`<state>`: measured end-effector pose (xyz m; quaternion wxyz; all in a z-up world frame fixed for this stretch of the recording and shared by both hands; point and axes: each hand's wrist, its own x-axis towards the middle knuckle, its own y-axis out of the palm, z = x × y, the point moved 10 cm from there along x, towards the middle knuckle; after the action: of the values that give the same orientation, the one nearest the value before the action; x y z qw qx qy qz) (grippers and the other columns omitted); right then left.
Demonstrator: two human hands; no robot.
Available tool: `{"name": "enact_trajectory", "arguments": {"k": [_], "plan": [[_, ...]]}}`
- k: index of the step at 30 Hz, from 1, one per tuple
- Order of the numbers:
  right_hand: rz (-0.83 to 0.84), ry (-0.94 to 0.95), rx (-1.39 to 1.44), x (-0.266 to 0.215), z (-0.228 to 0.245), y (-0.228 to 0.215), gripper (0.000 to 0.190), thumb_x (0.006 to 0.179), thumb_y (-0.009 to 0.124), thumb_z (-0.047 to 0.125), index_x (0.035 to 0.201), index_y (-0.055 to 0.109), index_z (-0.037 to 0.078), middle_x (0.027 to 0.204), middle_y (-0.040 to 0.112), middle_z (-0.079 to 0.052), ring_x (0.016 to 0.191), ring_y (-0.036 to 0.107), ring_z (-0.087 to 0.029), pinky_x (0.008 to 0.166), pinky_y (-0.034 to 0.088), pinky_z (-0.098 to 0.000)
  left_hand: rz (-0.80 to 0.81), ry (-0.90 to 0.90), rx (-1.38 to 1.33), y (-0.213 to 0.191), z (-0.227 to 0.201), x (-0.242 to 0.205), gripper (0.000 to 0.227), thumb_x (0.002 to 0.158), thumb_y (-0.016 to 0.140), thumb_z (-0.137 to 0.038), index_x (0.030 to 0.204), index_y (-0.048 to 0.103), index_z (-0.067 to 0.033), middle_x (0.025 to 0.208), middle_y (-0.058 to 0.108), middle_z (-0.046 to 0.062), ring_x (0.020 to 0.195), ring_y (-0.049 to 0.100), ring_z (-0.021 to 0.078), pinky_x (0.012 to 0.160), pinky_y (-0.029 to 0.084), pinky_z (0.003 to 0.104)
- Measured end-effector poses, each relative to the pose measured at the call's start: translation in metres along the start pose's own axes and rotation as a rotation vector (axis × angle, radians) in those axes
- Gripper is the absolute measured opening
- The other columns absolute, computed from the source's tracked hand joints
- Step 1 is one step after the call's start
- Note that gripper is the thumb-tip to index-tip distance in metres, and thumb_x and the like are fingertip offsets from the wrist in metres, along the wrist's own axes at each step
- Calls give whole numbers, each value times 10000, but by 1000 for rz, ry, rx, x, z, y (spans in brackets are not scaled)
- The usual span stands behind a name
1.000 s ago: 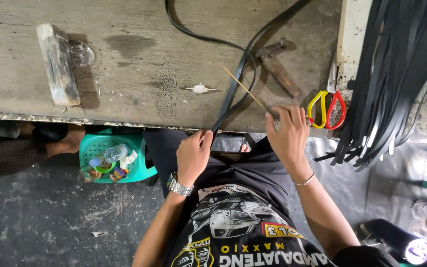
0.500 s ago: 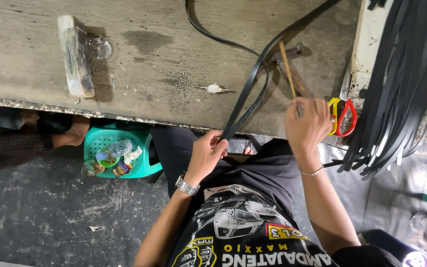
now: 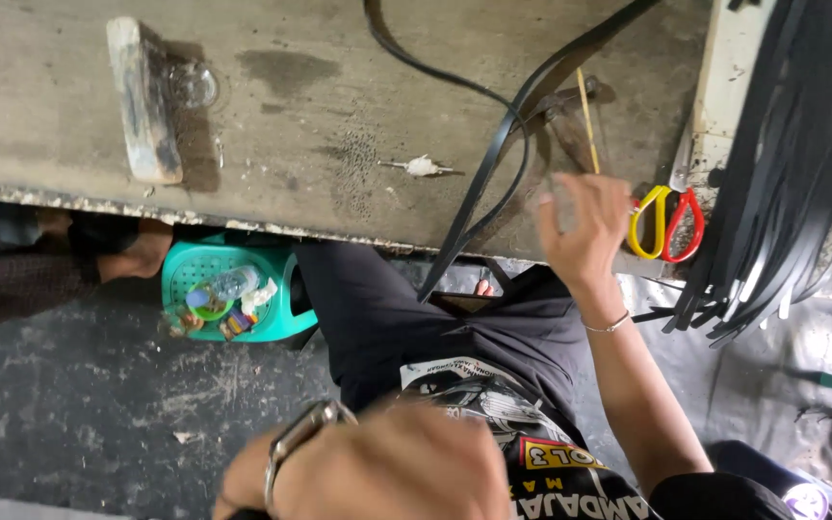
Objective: Hammering metal rivets into a black leather strap on a workshop bench to secure components.
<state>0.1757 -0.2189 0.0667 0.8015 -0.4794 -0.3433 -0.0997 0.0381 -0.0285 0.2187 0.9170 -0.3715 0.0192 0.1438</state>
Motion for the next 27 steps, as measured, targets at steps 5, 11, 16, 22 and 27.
{"name": "enact_trajectory", "arguments": {"k": [5,11,16,22,27], "plan": [[261,-321,118,-13,55,36,224,875,734,109,1084,783,174,1003,553,-60,891,616,-301,740,522,-384,-19,28,-489,16,-6,3,245,829,542,-55,639,563,-207,572,476,-12,544,489,151,581,392,341],[132,-332,77,-15,44,39,165,962,735,116,1003,821,251,718,477,48,644,542,-168,566,485,-255,-71,105,-1089,34,-11,11,200,890,550,-131,718,630,-193,575,469,-17,570,486,146,632,430,312],[73,-420,161,-6,53,37,106,944,782,94,995,833,172,796,629,-23,761,618,-199,651,519,-273,-104,139,-1532,66,6,24,202,936,555,-188,777,681,-182,578,464,-21,589,484,142,671,460,290],[139,-510,235,-9,57,46,170,948,741,84,1052,826,187,858,687,-28,817,613,-222,713,516,-307,-152,195,-2129,77,2,70,252,997,564,-264,855,748,-167,582,458,-26,615,481,136,722,499,261],[191,-550,208,-3,61,53,155,942,749,134,1040,812,236,930,658,-32,847,609,-235,746,508,-339,219,40,-1915,178,-104,97,396,1011,546,-384,1110,704,-34,910,646,243,968,654,400,935,486,498]]}}
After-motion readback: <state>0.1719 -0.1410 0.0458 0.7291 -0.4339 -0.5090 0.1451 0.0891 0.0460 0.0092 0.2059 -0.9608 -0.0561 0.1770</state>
